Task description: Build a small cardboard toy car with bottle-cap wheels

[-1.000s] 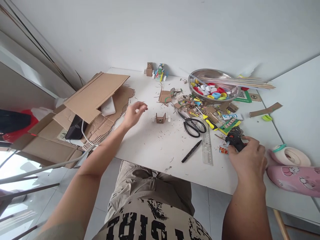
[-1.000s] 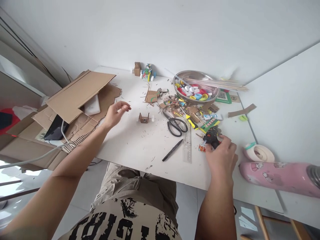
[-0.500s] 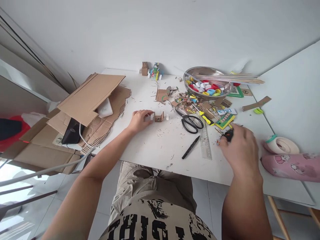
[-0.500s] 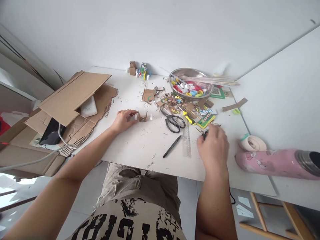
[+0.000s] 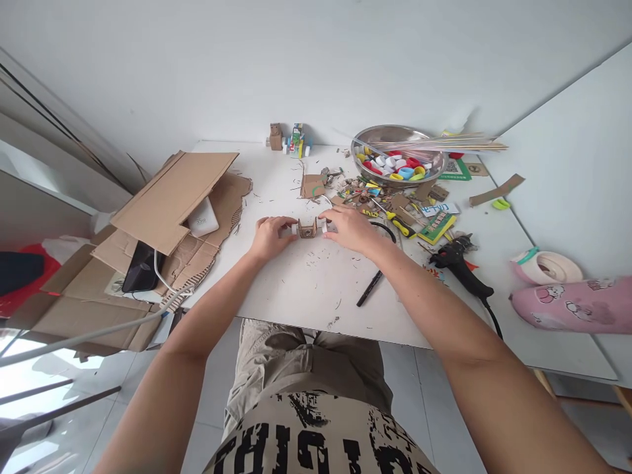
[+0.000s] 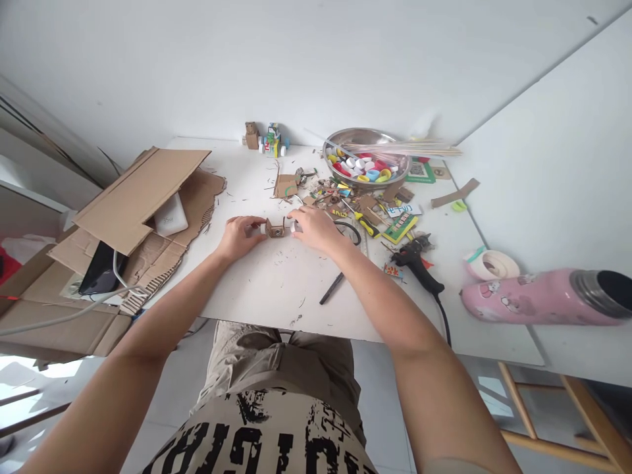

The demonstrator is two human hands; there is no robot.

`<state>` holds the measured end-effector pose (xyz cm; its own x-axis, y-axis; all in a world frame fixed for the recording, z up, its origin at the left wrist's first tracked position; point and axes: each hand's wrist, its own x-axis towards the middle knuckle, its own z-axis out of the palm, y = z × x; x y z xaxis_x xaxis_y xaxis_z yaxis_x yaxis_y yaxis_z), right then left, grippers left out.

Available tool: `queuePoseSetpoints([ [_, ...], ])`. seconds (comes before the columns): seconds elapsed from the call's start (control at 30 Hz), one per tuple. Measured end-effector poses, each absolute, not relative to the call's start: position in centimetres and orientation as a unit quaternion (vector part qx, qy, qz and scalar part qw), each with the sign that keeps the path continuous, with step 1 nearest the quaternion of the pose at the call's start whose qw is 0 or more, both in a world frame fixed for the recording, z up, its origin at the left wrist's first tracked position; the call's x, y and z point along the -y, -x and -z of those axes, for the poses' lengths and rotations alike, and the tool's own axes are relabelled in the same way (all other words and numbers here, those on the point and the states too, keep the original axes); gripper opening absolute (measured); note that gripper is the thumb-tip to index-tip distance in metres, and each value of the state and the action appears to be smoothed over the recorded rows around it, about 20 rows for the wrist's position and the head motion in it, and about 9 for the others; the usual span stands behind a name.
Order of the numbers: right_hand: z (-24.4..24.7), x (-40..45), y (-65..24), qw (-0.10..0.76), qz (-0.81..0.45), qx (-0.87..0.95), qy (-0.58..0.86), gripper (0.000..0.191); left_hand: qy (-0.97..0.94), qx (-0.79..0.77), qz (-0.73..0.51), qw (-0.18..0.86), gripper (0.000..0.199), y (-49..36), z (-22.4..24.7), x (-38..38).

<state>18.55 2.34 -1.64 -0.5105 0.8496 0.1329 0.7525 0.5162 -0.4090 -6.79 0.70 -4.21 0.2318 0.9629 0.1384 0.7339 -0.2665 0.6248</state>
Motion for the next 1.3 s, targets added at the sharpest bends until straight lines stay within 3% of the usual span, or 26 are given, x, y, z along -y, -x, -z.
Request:
queuePoseSetpoints([
  [0.13, 2.8, -2.4, -18.8, 0.210, -0.171, 0.852, 0.449, 0.019, -0.740, -0.567, -0.273, 0.238, 0.034, 6.7, 4.3, -0.7],
  [0.73, 4.1, -1.8, -19.3, 0.264, -0.213, 0.827, 0.449, 0.014, -0.741, -0.574, -0.256, 0.238, 0.032, 6.5, 3.9, -0.6],
  [1.13, 4.2, -1.7, -19.2, 0.258, -0.217, 0.831, 0.443, 0.015, -0.746, -0.564, -0.270, 0.229, 0.032, 6.9, 4.3, -0.9],
  [1.3, 3.9, -1.3, -19.1, 0.236, -0.206, 0.836, 0.452, 0.027, -0.740, -0.569, -0.258, 0.248, 0.040, 6.8, 4.0, -0.7],
])
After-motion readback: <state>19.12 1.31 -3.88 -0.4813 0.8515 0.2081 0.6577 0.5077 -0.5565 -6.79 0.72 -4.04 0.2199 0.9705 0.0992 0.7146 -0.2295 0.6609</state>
